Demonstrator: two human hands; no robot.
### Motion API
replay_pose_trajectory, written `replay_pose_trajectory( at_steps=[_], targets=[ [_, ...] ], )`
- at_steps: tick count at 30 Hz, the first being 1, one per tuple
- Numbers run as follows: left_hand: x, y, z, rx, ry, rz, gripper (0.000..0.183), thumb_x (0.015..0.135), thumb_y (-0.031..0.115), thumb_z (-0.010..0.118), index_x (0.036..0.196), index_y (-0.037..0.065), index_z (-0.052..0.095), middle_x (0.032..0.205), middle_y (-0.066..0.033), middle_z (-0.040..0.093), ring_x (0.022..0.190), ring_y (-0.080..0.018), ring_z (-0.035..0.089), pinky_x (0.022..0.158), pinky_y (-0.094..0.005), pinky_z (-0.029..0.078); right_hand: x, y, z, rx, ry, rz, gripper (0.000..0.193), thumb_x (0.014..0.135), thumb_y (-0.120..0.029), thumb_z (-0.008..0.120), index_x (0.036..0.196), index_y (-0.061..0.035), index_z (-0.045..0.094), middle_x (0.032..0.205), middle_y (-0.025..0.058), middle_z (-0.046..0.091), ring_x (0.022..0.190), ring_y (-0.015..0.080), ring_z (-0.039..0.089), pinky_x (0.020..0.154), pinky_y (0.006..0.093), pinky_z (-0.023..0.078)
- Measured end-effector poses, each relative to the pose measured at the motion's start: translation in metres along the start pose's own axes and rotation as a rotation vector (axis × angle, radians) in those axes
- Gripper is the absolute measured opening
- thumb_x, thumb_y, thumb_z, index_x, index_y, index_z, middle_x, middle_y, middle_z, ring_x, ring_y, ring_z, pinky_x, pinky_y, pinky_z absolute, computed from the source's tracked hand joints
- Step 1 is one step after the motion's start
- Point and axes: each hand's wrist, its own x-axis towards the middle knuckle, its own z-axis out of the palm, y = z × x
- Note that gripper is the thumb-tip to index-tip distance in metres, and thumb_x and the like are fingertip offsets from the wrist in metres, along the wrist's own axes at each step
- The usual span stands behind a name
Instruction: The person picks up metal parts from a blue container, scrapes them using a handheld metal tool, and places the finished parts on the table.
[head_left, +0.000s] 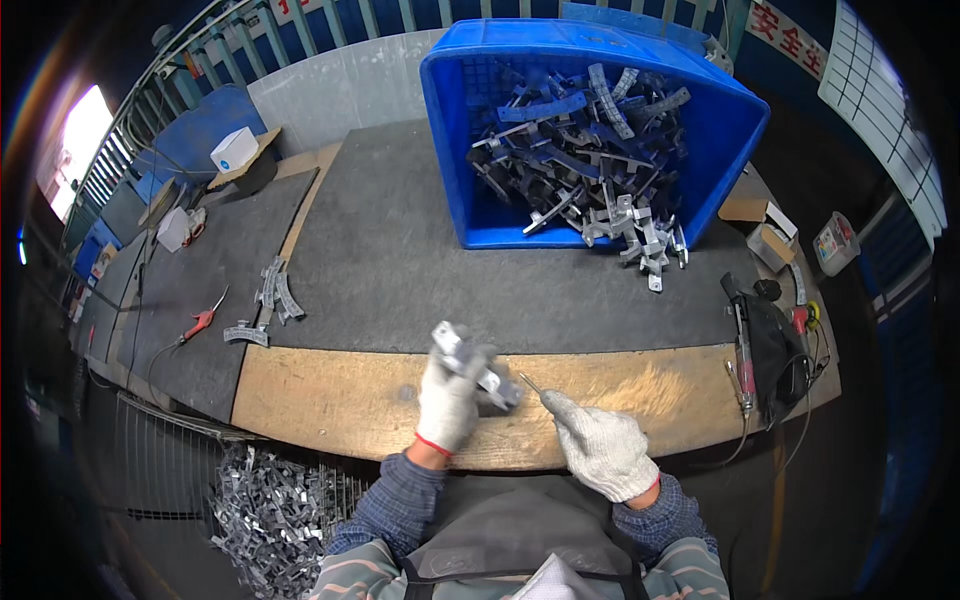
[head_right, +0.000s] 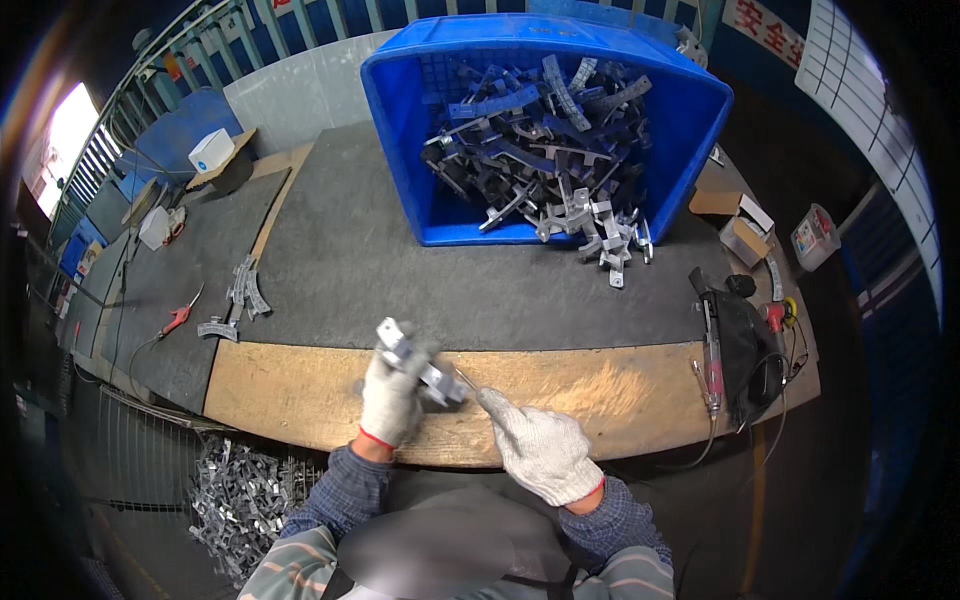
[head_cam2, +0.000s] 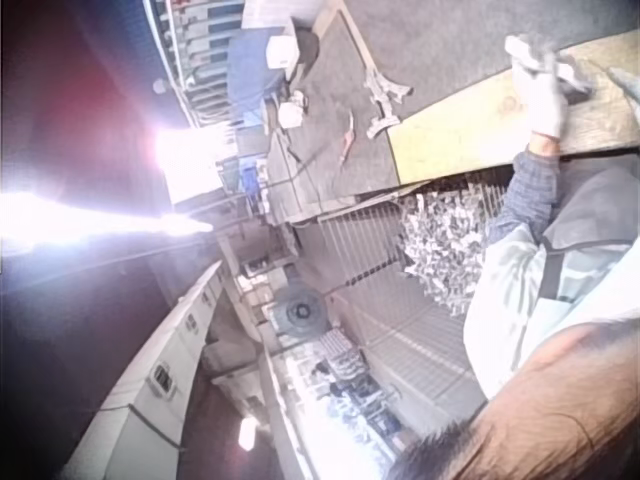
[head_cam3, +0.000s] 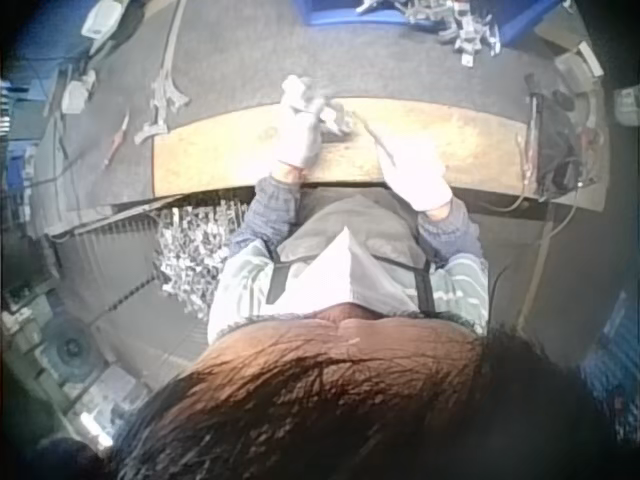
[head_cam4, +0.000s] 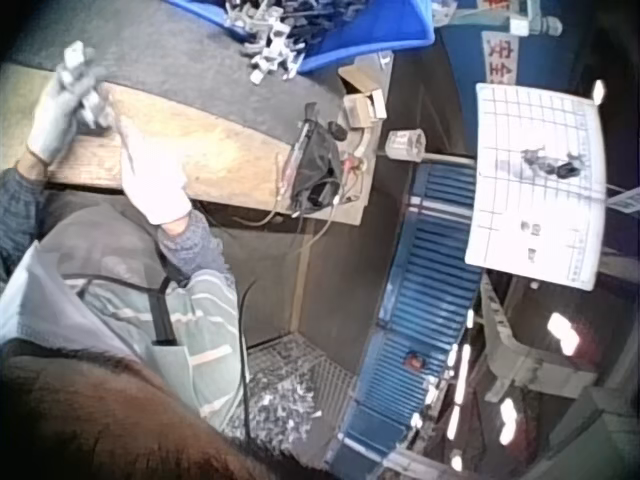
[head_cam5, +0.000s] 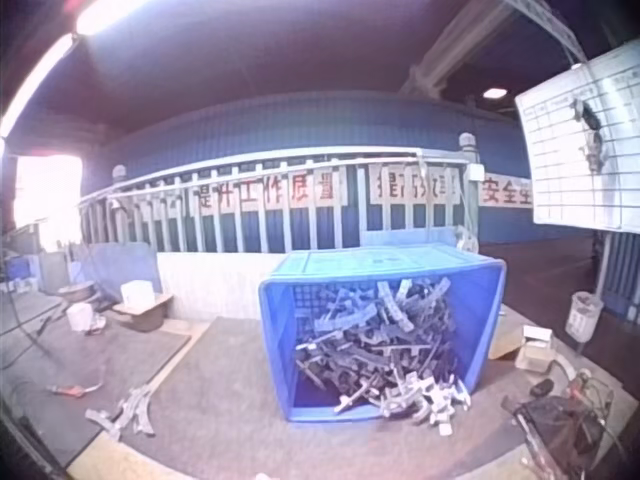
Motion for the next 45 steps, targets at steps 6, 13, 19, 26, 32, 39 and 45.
replay_pose_trajectory(
  at_steps=[6, 13, 19, 26, 32, 39, 45],
  targets=[
    [0.006, 0.000, -0.009, -0.273, 0.000, 0.092, 0.062, 0.106, 0.002, 0.069, 0.159, 0.003, 0.037, 0.140, -0.0247, 0.061, 0.126, -0.0353, 0.070, 0.110, -0.0545, 0.062, 0.001, 0.009, 0.026, 0.185, -0.004, 0.063, 0.044, 0.104, -0.013, 0.068, 0.148, -0.0152, 0.069, 0.103, 0.0183, 0.081, 0.081, 0.0380, 0.078, 0.072, 0.0468, 0.063],
    [-0.019, -0.012, 0.001, -0.131, 0.027, 0.240, 0.069, 0.107, 0.005, 0.069, 0.165, 0.004, 0.033, 0.137, -0.0233, 0.064, 0.127, -0.0343, 0.069, 0.112, -0.0511, 0.060, -0.004, 0.017, 0.037, 0.167, -0.044, 0.061, 0.043, 0.108, -0.017, 0.064, 0.150, -0.0117, 0.066, 0.104, 0.0175, 0.082, 0.082, 0.0368, 0.080, 0.072, 0.0471, 0.064],
    [-0.038, -0.004, -0.004, 0.412, -0.507, 0.378, 0.055, 0.095, -0.014, 0.055, 0.148, 0.000, 0.059, 0.099, -0.0061, 0.075, 0.080, -0.0151, 0.069, 0.084, -0.0338, 0.061, 0.005, 0.041, 0.042, 1.590, -0.350, 0.839, 0.047, 0.113, -0.019, 0.058, 0.158, -0.0049, 0.055, 0.069, 0.0027, 0.059, 0.046, 0.0145, 0.053, 0.041, 0.0312, 0.045],
    [-0.035, -0.004, -0.007, 0.740, -0.611, 0.613, 0.056, 0.100, -0.003, 0.065, 0.155, 0.000, 0.052, 0.116, -0.0111, 0.077, 0.094, -0.0220, 0.077, 0.082, -0.0367, 0.062, 0.002, 0.040, 0.063, 1.639, -0.336, 0.844, 0.042, 0.111, -0.014, 0.056, 0.150, -0.0006, 0.060, 0.066, -0.0019, 0.052, 0.046, 0.0099, 0.046, 0.042, 0.0270, 0.039],
    [-0.026, -0.029, -0.009, 0.905, -0.453, 0.856, 0.067, 0.085, 0.002, 0.076, 0.150, 0.001, 0.059, 0.126, -0.0207, 0.072, 0.116, -0.0413, 0.072, 0.103, -0.0467, 0.059, -0.002, 0.024, 0.081, 1.040, -0.194, 0.559, 0.029, 0.108, -0.013, 0.060, 0.133, -0.0056, 0.075, 0.082, 0.0046, 0.068, 0.059, 0.0117, 0.060, 0.055, 0.0251, 0.044],
    [0.065, 0.001, -0.096, 1.159, 0.094, 0.679, 0.039, 0.102, 0.023, 0.062, 0.133, 0.000, 0.060, 0.113, -0.0274, 0.074, 0.105, -0.0444, 0.074, 0.092, -0.0534, 0.058, -0.011, 0.031, 0.059, 0.313, -0.123, 0.249, 0.038, 0.109, -0.018, 0.060, 0.141, -0.0013, 0.072, 0.123, 0.0209, 0.080, 0.115, 0.0328, 0.077, 0.102, 0.0406, 0.058],
    [0.120, 0.126, -0.209, 1.209, 0.709, 0.705, 0.029, 0.105, 0.030, 0.064, 0.113, 0.002, 0.068, 0.099, -0.0205, 0.072, 0.091, -0.0363, 0.071, 0.082, -0.0525, 0.058, -0.018, 0.061, 0.045, 0.359, 0.001, 0.476, 0.039, 0.109, -0.019, 0.061, 0.140, 0.0009, 0.072, 0.133, 0.0252, 0.077, 0.128, 0.0377, 0.073, 0.110, 0.0417, 0.057]
  ],
)
